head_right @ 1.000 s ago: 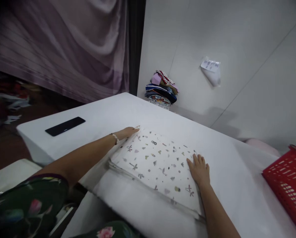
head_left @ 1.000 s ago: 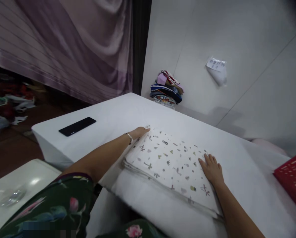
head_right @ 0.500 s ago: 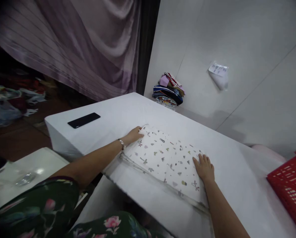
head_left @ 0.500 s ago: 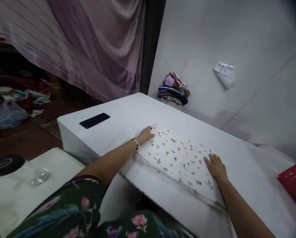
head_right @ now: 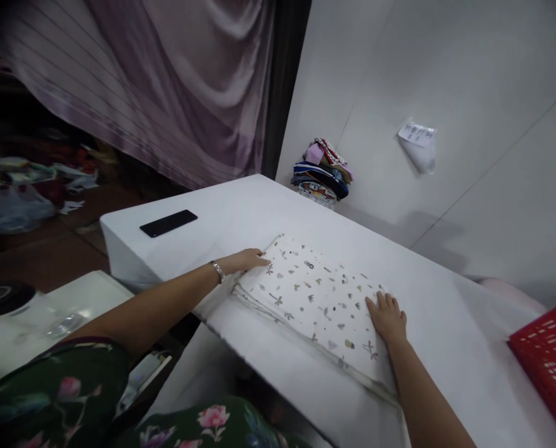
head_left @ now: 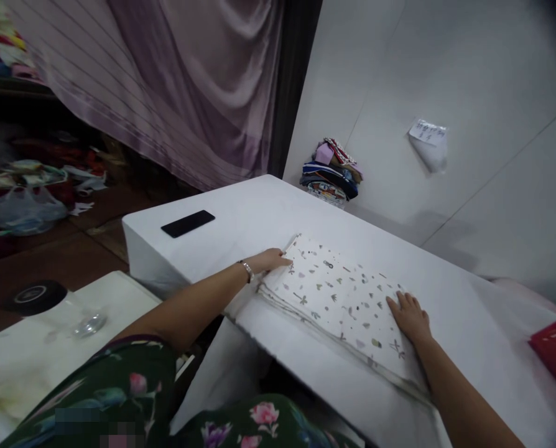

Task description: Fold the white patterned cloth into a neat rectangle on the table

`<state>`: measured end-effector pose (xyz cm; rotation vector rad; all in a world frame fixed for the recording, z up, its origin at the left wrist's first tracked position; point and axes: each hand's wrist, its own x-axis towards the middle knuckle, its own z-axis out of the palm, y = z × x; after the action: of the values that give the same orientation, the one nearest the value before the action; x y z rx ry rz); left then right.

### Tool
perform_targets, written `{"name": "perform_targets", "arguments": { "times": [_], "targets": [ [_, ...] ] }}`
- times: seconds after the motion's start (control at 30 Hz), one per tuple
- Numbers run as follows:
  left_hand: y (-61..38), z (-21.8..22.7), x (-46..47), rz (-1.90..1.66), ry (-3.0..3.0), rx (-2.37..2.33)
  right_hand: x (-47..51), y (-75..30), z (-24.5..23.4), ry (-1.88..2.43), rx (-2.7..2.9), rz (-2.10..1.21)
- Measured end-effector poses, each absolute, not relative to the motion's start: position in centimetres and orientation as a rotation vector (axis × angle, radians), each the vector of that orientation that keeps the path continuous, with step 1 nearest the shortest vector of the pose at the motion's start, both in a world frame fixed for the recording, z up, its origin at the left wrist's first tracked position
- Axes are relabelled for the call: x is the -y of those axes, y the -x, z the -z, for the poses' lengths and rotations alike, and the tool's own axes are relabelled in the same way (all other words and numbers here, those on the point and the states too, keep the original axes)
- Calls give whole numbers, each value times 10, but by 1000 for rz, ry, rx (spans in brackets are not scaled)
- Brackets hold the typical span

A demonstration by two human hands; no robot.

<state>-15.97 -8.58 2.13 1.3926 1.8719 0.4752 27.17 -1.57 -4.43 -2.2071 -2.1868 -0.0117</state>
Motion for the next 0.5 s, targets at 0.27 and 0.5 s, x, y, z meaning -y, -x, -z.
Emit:
{"name": "perform_targets", "arguments": {
  "times": [0.27,0.5],
  "targets": [
    [145,-1,99,-466,-1614,-2045,71,-214,55,1772,2481,22],
    [159,-6,104,-582,-1447,-1936,82,-212,59,1776,2489,-9]
  ]
}}
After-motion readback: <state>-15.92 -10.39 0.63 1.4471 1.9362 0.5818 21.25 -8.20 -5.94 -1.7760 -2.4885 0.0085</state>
